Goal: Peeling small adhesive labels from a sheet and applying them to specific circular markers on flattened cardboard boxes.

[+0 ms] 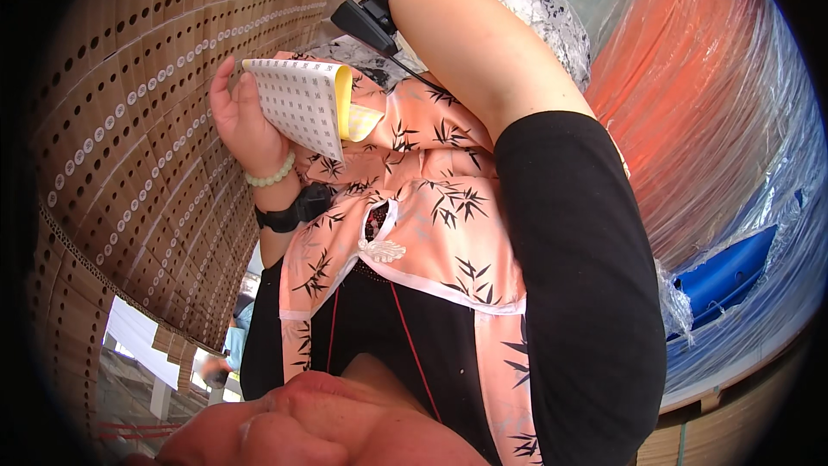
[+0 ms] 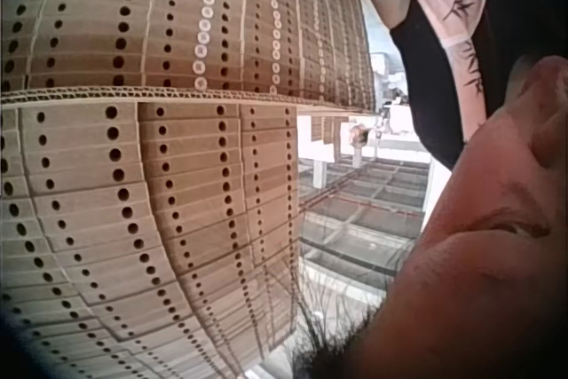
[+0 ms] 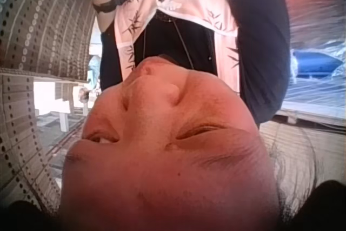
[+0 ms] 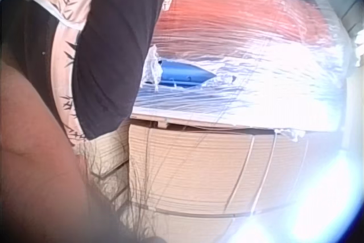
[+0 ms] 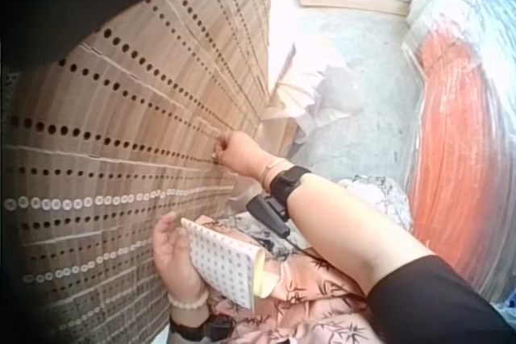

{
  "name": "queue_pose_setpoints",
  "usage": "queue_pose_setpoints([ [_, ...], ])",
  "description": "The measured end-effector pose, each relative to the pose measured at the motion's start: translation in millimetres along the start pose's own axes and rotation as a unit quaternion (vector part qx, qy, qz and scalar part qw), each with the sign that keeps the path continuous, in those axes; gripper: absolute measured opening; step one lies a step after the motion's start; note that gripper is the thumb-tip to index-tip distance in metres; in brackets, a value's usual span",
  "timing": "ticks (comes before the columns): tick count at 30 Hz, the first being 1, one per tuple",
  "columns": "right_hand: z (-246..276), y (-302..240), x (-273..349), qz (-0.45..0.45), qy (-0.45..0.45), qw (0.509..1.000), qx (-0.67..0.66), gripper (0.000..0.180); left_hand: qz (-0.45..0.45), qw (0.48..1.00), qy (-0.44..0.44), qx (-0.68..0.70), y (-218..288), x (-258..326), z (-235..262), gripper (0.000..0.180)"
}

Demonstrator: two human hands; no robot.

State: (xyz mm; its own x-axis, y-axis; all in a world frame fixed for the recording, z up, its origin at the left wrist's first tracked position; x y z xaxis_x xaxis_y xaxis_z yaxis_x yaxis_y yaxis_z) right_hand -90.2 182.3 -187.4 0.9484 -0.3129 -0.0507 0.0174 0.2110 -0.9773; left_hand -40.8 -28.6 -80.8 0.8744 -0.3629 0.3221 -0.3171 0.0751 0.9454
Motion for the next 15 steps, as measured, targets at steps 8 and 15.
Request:
queue_pose_setpoints([
  [8,2.5,6.6,-5.1,-0.018,0.023,0.999,0.031,0.018,0.001,1.0,-0.007,0.008,-1.4,-0.6,-7.5,0.03],
  [15,-1.9,1.5,-3.5,-0.024,0.017,1.0,0.005,0.018,0.006,1.0,-0.004,0.003,-1.8,-2.2,-2.4,0.03],
])
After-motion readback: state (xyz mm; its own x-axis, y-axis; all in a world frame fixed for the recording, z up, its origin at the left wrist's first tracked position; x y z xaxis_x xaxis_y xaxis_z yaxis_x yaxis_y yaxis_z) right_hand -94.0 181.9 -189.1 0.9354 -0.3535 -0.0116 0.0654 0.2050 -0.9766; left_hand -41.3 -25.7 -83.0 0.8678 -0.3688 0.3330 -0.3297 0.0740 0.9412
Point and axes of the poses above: each hand's wrist, its own x-axis away from the middle knuckle, its own z-axis out of the back of the hand, y = z × x, the point moved 7 cm from there along -x, towards the middle knuckle, and after that the axes turned 7 degrees about z, right-handed, at the moved point
